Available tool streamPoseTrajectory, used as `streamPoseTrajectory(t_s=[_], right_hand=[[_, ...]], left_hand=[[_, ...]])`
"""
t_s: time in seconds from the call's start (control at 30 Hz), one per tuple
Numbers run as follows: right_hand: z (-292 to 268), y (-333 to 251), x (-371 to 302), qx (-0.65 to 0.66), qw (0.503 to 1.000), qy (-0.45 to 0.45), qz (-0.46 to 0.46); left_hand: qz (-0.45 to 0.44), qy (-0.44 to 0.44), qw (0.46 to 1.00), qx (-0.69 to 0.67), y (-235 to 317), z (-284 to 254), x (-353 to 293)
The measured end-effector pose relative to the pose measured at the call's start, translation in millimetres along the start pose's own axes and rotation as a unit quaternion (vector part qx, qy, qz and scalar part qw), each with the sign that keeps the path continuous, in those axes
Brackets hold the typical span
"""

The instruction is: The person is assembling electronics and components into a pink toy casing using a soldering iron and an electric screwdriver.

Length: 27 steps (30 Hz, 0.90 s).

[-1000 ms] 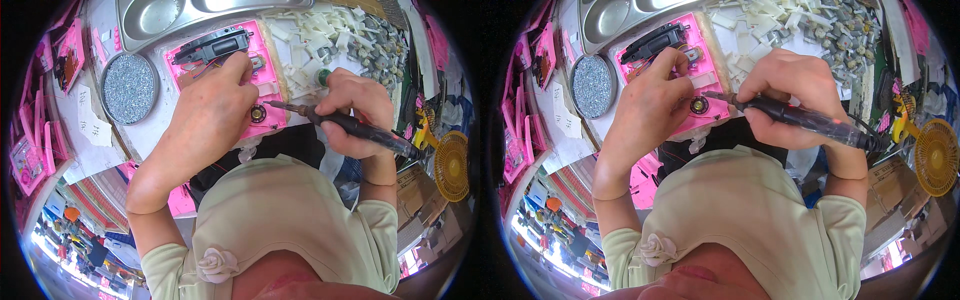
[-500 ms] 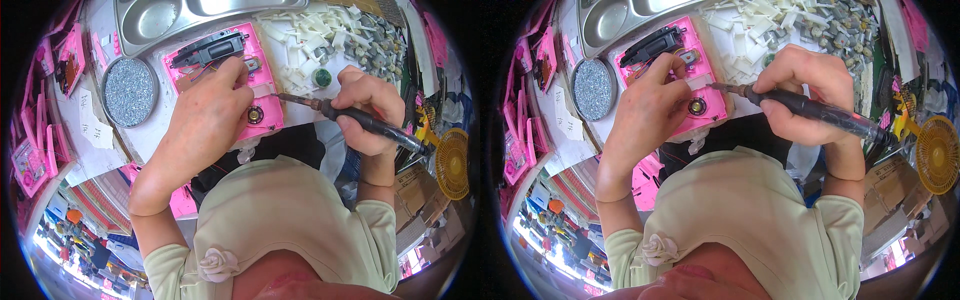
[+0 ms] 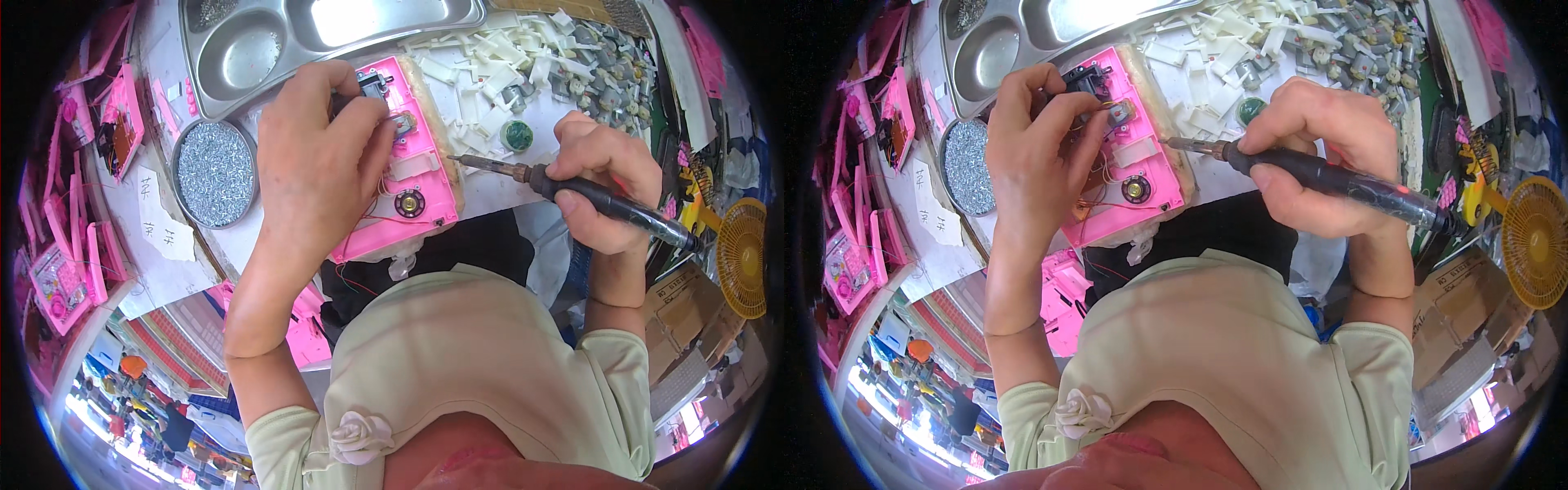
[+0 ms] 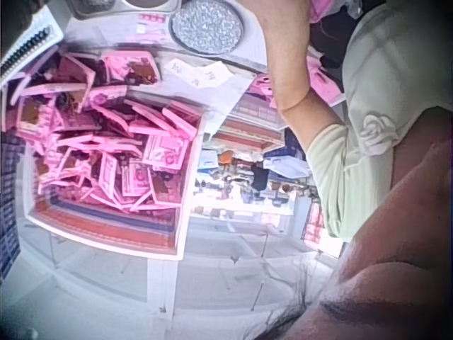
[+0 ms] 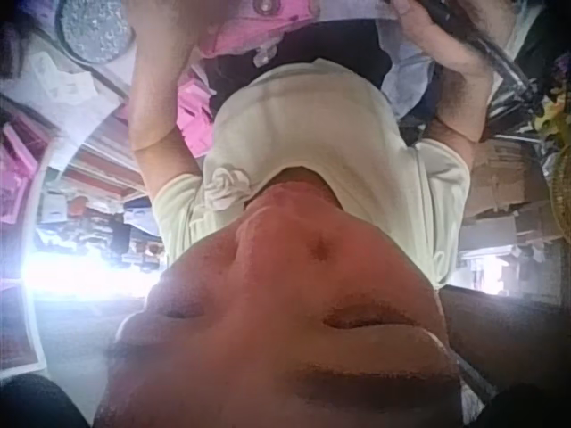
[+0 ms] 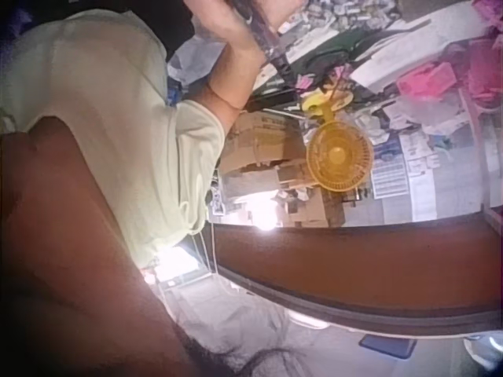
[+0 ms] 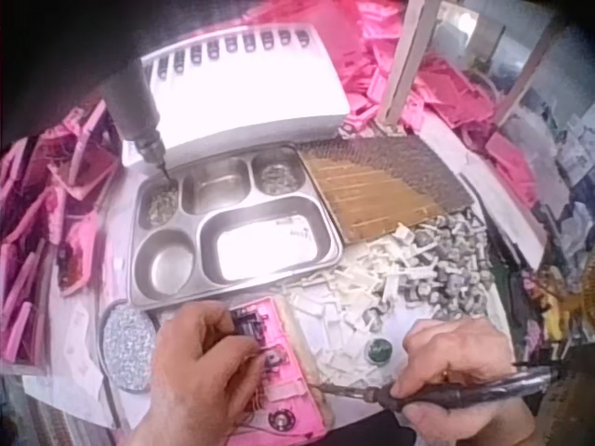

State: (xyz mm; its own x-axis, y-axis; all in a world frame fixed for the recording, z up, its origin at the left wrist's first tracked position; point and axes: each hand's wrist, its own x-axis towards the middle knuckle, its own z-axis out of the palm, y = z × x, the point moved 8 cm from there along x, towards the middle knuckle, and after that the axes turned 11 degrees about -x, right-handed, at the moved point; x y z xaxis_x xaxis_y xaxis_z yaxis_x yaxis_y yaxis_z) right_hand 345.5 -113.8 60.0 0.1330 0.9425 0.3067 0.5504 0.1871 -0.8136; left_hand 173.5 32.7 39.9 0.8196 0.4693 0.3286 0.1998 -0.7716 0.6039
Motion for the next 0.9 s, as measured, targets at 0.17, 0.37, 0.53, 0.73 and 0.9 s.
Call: streamPoseTrajectory(t_s=[0.17, 0.37, 0.53, 0.73, 0.9], right_hand=[[-4, 3, -5, -0.001, 1.0, 0.007, 0.008], [-10, 6, -11, 0.019, 1.0, 0.019, 0.012], [-35, 15, -34, 0.028, 0.996, 0.054, 0.064], [-97, 37, -108, 0.031, 0.965, 0.192, 0.175], [-196, 28, -225, 0.052, 0.843, 0.484, 0.228]], left_hand=[[0.058, -0.037, 0.997, 0.03, 6, 7, 4], [0.079, -0.036, 0.995, 0.038, 5, 9, 0], [0.07, -0.052, 0.996, 0.027, 9, 2, -7], [0.093, -0.051, 0.994, 0.034, 4, 0, -11], [0.113, -0.073, 0.99, 0.036, 1, 0, -10]])
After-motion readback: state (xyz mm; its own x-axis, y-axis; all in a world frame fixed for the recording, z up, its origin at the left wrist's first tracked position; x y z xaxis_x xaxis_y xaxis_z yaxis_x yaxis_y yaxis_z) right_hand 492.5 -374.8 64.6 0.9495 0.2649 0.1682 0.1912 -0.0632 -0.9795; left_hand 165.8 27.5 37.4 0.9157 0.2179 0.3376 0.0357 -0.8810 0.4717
